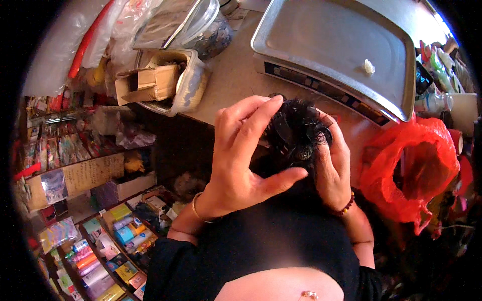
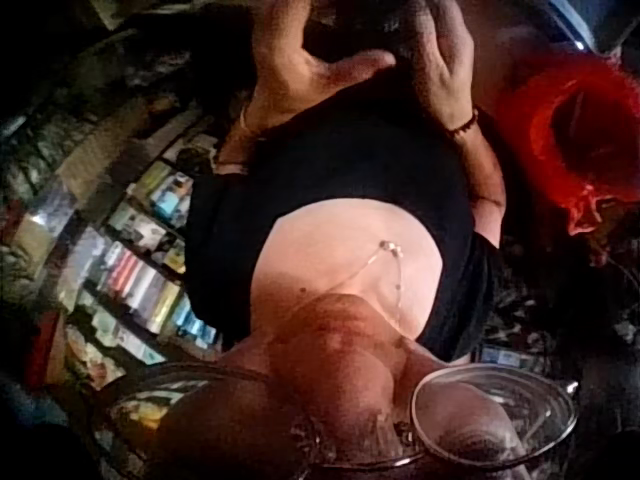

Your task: The person manipulates a black hair clip with decorative elements, using a lighter to melt and attach small pieces of white material to the accessory.

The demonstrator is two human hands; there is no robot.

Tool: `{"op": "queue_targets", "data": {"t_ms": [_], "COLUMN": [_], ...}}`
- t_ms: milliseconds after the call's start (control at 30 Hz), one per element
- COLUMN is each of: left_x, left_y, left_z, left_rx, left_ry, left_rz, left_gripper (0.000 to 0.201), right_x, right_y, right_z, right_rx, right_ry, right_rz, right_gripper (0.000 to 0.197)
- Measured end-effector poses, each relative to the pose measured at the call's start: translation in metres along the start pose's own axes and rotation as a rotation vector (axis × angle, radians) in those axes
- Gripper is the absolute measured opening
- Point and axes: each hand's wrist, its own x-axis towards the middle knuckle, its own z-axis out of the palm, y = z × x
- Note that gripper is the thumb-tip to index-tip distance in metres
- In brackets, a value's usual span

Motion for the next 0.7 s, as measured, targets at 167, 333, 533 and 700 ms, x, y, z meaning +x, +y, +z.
{"op": "queue_targets", "data": {"t_ms": [167, 333, 533, 700], "left_x": [0.000, -0.006, -0.008, -0.011], "left_y": [0.002, -0.002, -0.003, -0.015], "left_z": [0.002, 0.009, 0.007, 0.008], "left_rx": [-0.196, -0.447, -0.558, -0.316], "left_ry": [-0.042, 0.020, -0.091, 0.008], "left_rz": [-0.081, -0.239, -0.325, -0.233], "left_gripper": [0.067, 0.066, 0.086, 0.086], "right_x": [0.001, 0.001, 0.000, 0.002], "right_y": [-0.001, -0.004, 0.006, -0.008], "right_z": [0.002, 0.005, 0.007, 0.005], "right_rx": [0.098, -0.157, 0.051, -0.107], "right_ry": [0.038, 0.046, 0.068, 0.059], "right_rz": [0.143, -0.052, 0.039, -0.037], "right_gripper": [0.029, 0.029, 0.030, 0.035]}}
